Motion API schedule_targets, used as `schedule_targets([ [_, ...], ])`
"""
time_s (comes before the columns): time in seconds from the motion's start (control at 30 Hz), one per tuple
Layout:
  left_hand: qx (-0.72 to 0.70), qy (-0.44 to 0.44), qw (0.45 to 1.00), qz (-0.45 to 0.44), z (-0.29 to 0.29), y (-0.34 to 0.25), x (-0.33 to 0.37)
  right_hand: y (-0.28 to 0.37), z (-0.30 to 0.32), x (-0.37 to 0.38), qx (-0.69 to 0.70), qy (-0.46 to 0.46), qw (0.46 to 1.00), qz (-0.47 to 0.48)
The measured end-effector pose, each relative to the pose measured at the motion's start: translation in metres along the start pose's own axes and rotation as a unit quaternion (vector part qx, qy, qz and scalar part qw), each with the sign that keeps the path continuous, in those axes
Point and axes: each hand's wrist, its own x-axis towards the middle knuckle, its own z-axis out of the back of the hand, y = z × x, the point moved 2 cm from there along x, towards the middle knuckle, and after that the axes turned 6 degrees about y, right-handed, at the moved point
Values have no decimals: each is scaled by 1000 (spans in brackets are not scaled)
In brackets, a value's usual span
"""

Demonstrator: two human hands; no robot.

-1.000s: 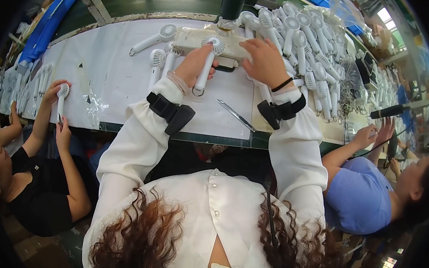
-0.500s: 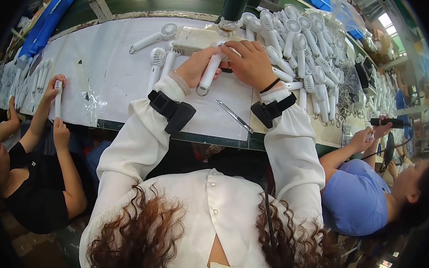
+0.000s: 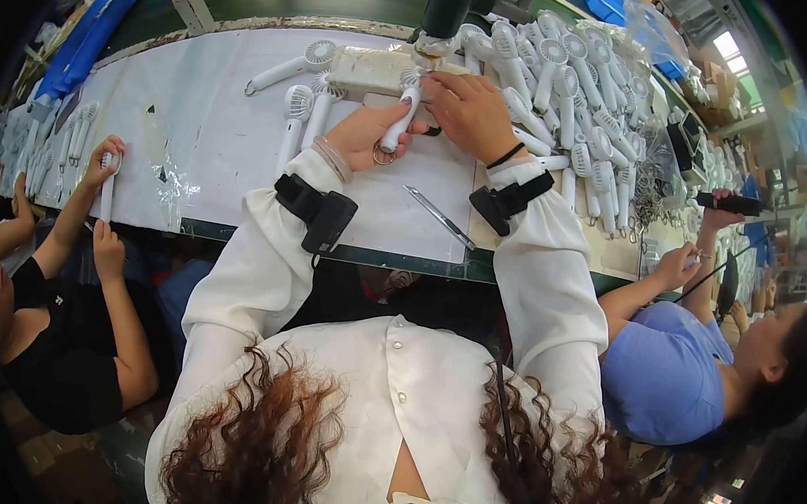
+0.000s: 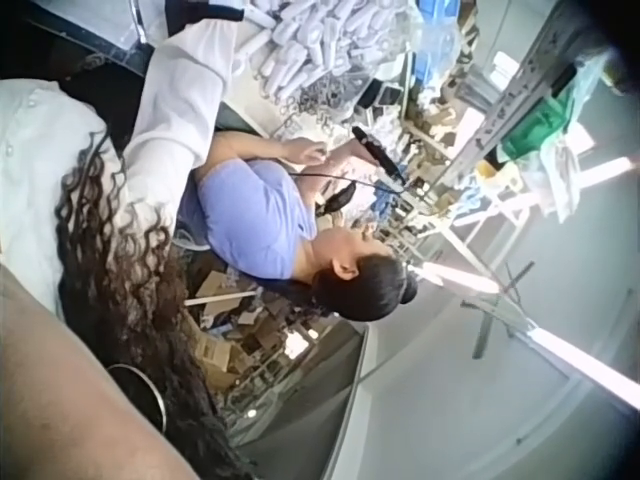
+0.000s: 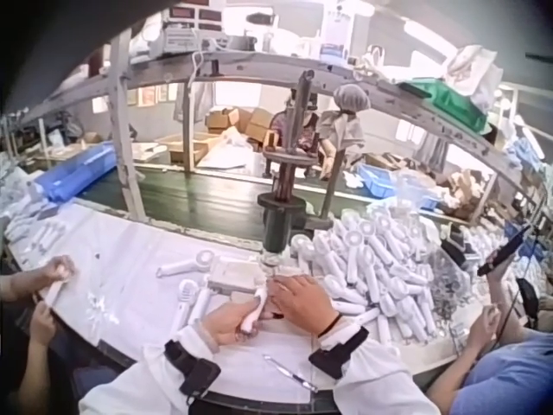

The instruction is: The person picks up a handheld fan, scrapes the plastic edges with a blade, and presses the fan head into a machine. They then pick up a small circular cap and fit it onto the fan center by hand.

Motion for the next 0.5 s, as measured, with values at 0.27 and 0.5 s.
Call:
schedule_targets([
  [0.27,38,-126,991,13,-20,4,9,-73,133,89,127,-329,926,-132],
  [0.5,58,-193,979,-26,-16,11,8,-91,167,161,411,-307,857,-43],
])
